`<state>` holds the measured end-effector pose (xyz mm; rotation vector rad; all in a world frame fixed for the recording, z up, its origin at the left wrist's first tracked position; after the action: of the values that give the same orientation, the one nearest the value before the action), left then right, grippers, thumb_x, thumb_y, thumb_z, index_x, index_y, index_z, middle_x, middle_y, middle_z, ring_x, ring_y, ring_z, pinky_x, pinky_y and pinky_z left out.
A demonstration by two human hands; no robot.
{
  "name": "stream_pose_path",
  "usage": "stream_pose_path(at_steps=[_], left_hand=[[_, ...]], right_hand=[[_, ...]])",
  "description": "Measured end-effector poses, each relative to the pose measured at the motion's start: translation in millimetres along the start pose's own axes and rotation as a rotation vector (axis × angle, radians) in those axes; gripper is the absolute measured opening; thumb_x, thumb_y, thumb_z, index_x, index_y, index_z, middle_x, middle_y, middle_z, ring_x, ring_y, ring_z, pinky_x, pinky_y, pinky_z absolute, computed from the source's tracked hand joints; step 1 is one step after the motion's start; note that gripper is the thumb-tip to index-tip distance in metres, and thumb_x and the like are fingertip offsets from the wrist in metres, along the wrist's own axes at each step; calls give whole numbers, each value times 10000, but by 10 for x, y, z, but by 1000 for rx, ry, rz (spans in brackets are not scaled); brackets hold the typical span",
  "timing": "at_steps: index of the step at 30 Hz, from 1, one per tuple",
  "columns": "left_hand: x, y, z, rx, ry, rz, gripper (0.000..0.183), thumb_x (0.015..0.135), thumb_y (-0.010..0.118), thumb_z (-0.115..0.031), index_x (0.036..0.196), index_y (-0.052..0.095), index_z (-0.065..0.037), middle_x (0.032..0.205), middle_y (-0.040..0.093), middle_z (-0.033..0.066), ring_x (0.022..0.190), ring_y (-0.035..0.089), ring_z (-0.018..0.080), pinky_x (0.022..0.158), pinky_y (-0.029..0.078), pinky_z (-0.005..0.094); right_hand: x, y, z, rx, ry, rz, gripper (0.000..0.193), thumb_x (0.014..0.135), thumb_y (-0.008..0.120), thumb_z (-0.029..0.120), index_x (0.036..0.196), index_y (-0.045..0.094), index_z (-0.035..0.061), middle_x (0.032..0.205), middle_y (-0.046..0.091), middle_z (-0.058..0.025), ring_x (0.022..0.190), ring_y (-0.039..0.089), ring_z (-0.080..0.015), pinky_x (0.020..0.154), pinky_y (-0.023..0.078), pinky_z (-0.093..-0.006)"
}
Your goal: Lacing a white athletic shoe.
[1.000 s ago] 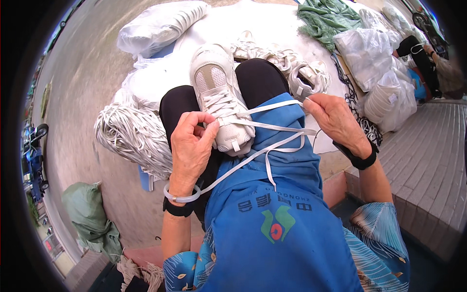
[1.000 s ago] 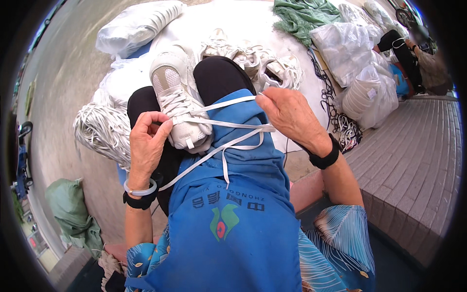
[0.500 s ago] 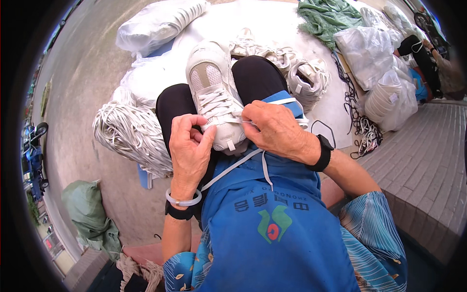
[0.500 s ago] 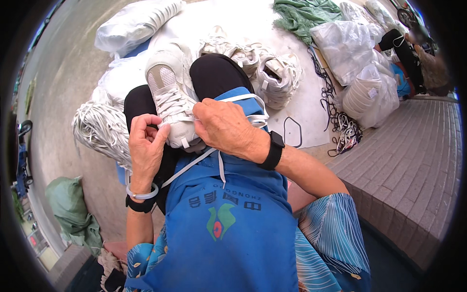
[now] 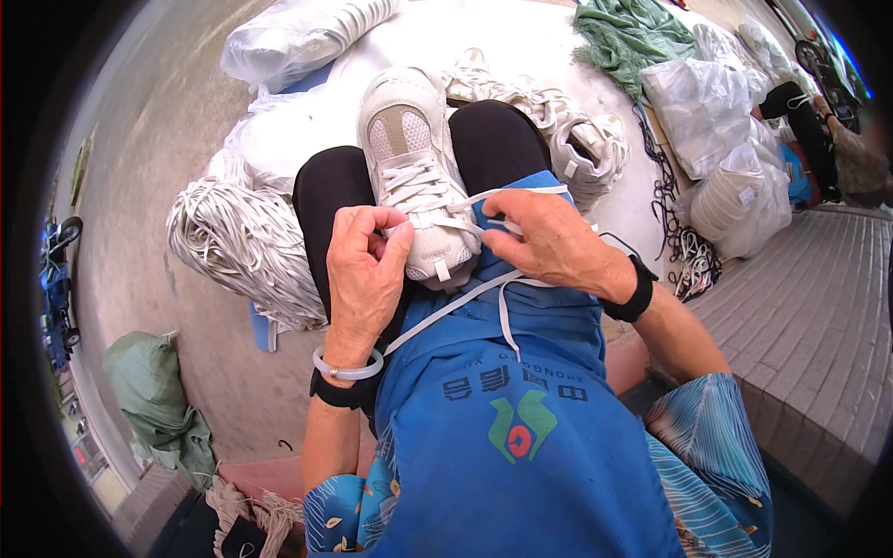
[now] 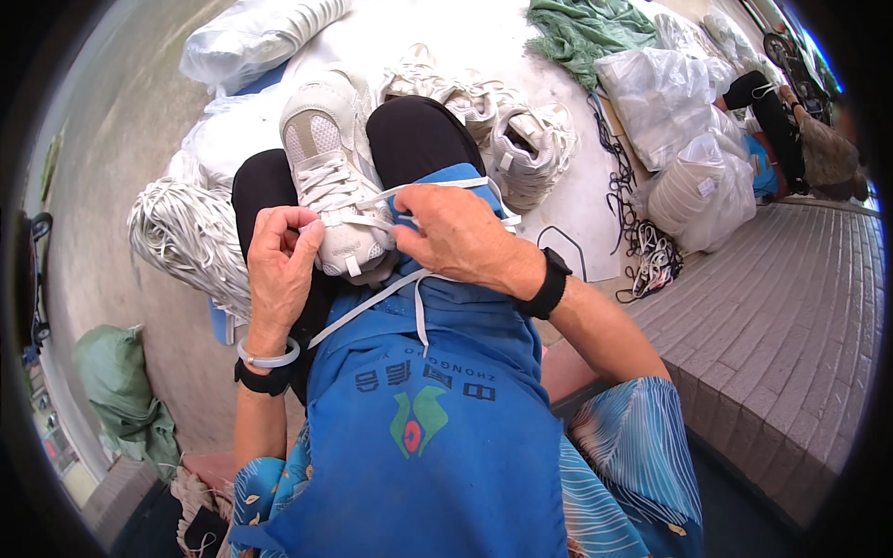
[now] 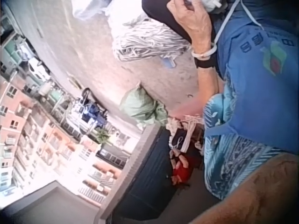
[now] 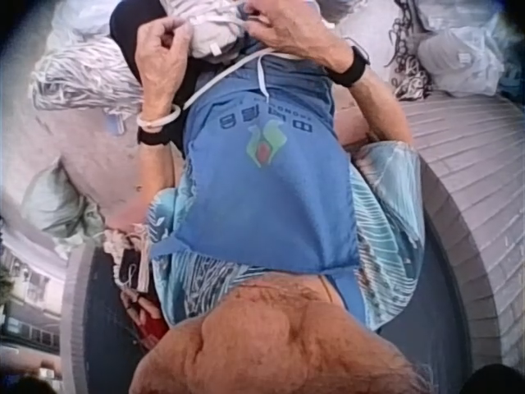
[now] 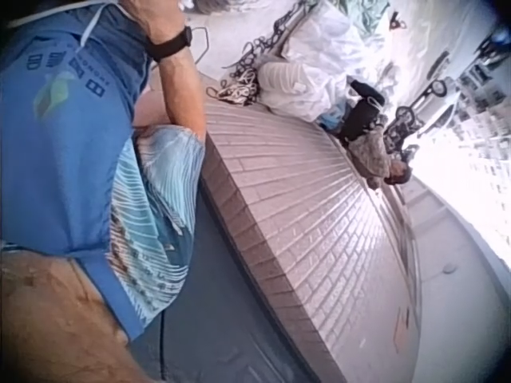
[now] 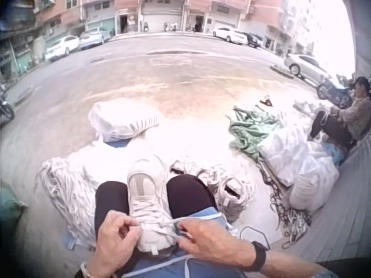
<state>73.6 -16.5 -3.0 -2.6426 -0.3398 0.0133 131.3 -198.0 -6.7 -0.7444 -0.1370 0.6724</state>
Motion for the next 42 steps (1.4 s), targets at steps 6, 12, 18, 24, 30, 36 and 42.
stream_pose_path(at_steps=[6,12,18,24,30,36,42], left_hand=[[22,53,14,35,-15,48,119,889,659,-115,928,620,-10,887,477,-9,678,439,45,614,403,188],[-1,23,-63,23,17,-6,140,828,690,-78,933,631,-7,876,510,36,609,447,90,574,414,232],[-239,50,203,40,-198,158,183,915,639,-183,886,599,-7,755,557,16,591,505,51,543,431,191],[-563,211,500,-452,-640,403,417,968,539,-367,976,598,46,880,648,128,619,644,144,515,537,242],[-729,358,554,-693,-832,430,476,975,521,-370,1171,545,63,1041,648,187,740,688,205,604,584,275],[-786,632,576,-1272,-951,297,449,916,636,-319,1222,536,-6,1151,598,150,1106,587,274,933,498,406],[-726,812,493,-1438,-992,257,474,894,668,-328,1233,522,-30,1148,586,115,1103,569,243,949,476,389]], right_hand=[[5,121,67,-100,-181,-17,182,807,607,136,726,543,-14,683,551,-192,654,558,-387,592,433,-446],[-145,-117,-22,-136,-188,145,228,834,529,124,653,522,-15,651,549,-196,640,563,-397,600,456,-458],[-205,-258,-257,-10,59,227,229,877,537,177,808,574,-38,756,575,-221,684,565,-379,619,457,-413],[-71,-506,-153,361,98,26,184,941,515,120,1039,624,8,755,572,24,647,468,-38,565,396,-196],[136,-222,220,302,-88,-68,116,880,602,60,963,654,-3,782,624,-57,658,560,-99,590,464,-249],[258,-41,346,146,-246,-145,94,854,611,51,907,644,-18,804,625,-138,679,617,-229,622,489,-312],[293,19,393,-10,-283,-122,75,863,579,65,877,585,-9,785,569,-151,705,589,-332,643,477,-394]])
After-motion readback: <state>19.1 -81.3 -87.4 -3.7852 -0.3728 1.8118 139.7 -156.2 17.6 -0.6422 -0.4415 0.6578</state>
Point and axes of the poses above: each hand's wrist, its own x-axis towards the middle knuckle, its own y-axis out of the palm, z = x × y, the point moved 9 cm from there along x, towards the middle knuckle
